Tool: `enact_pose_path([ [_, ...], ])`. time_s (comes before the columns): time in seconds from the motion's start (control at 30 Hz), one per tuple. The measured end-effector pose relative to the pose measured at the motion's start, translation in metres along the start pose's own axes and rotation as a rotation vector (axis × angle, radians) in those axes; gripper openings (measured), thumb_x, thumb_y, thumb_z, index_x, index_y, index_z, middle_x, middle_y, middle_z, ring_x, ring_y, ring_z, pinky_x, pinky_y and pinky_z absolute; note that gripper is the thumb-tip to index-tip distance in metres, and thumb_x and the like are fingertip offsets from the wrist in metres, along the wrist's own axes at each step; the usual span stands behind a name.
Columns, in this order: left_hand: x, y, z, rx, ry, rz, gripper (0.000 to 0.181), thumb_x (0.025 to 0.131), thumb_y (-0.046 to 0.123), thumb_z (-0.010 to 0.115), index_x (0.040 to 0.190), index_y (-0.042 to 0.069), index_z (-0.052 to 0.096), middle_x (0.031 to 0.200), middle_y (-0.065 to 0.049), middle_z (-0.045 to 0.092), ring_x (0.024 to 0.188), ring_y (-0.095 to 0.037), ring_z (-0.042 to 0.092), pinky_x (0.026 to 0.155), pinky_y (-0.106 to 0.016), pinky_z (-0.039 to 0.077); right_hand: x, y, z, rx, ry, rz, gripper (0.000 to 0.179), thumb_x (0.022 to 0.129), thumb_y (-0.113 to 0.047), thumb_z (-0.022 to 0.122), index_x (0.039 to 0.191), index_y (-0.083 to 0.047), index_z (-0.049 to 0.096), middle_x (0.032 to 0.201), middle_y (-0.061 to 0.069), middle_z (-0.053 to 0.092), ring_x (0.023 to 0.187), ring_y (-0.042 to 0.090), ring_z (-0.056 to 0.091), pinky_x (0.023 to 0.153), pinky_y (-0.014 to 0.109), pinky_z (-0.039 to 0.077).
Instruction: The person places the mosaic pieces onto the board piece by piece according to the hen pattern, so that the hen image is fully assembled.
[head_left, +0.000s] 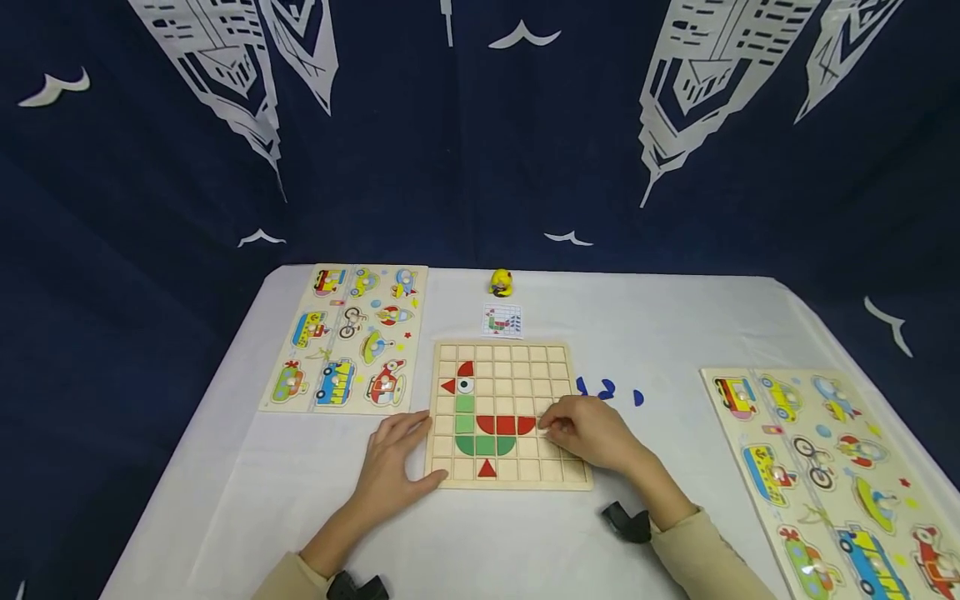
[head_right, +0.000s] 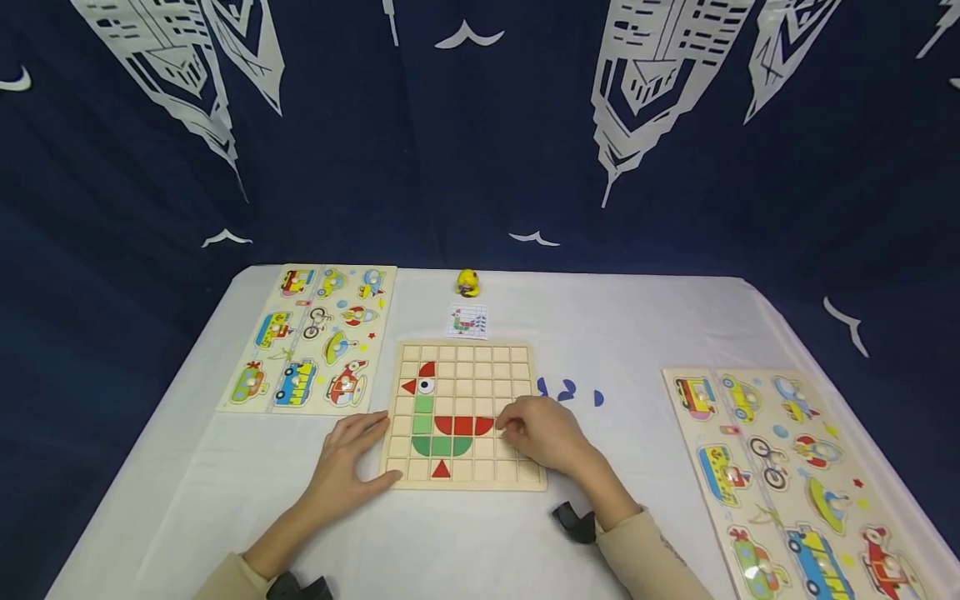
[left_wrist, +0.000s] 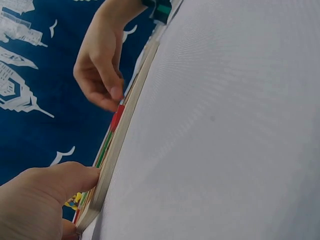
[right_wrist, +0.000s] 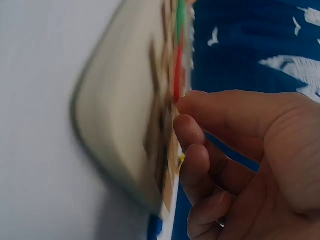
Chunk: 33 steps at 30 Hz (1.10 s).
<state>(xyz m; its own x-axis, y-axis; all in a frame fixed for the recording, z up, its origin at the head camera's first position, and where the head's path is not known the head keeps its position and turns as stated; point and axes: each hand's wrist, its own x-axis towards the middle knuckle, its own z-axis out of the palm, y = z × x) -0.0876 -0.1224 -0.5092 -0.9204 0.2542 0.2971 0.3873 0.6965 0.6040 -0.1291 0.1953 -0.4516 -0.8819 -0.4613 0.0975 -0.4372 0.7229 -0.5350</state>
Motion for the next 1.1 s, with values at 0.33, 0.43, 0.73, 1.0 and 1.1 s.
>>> enact_pose_path([
  [0.33,0.002,0.003,0.002,0.001,-0.012,0.002,0.075,0.067,0.032,0.086,0.131,0.000,0.060,0.139,-0.006,0.056,0.127,-0.025,0.041,0.100,-0.048,0.035,-0.005,0.011,-0.011,-0.023,0.054,0.100,0.010,0.081,-0.003,0.069,0.086,-0.011,0.073,0.072,-0.008,0.061,0.064,0.004,0.048,0.059,0.021,0.040],
  [0.43,0.003,0.002,0.001,0.009,-0.010,0.006,0.075,0.068,0.032,0.086,0.131,0.001,0.061,0.139,-0.006,0.056,0.127,-0.025,0.041,0.099,-0.047,0.035,-0.014,0.024,-0.021,-0.053,0.110,0.193,0.008,0.080,-0.005,0.073,0.087,-0.009,0.072,0.072,-0.006,0.061,0.062,0.007,0.047,0.057,0.023,0.039],
  [0.73,0.001,-0.001,-0.001,0.009,-0.006,-0.004,0.075,0.068,0.032,0.086,0.131,0.001,0.061,0.139,-0.006,0.056,0.126,-0.025,0.042,0.099,-0.047,0.035,-0.031,0.051,-0.026,-0.059,0.113,0.422,0.030,0.075,-0.025,0.083,0.091,-0.008,0.065,0.078,0.000,0.060,0.068,0.014,0.049,0.060,0.028,0.036],
  [1.0,0.000,0.000,-0.001,-0.008,-0.003,-0.007,0.075,0.068,0.032,0.086,0.131,0.001,0.061,0.139,-0.006,0.057,0.126,-0.025,0.042,0.100,-0.047,0.035,-0.030,0.058,-0.020,-0.024,0.151,0.391,0.015,0.080,-0.015,0.077,0.088,-0.008,0.066,0.076,-0.001,0.060,0.064,0.012,0.047,0.057,0.026,0.035],
  [1.1,0.000,0.000,-0.001,-0.011,-0.005,-0.005,0.075,0.068,0.032,0.086,0.131,0.000,0.060,0.139,-0.006,0.056,0.127,-0.025,0.042,0.100,-0.047,0.035,-0.032,0.062,-0.021,-0.004,0.174,0.370,0.011,0.081,-0.011,0.075,0.088,-0.007,0.068,0.077,0.000,0.062,0.064,0.011,0.047,0.058,0.024,0.037],
])
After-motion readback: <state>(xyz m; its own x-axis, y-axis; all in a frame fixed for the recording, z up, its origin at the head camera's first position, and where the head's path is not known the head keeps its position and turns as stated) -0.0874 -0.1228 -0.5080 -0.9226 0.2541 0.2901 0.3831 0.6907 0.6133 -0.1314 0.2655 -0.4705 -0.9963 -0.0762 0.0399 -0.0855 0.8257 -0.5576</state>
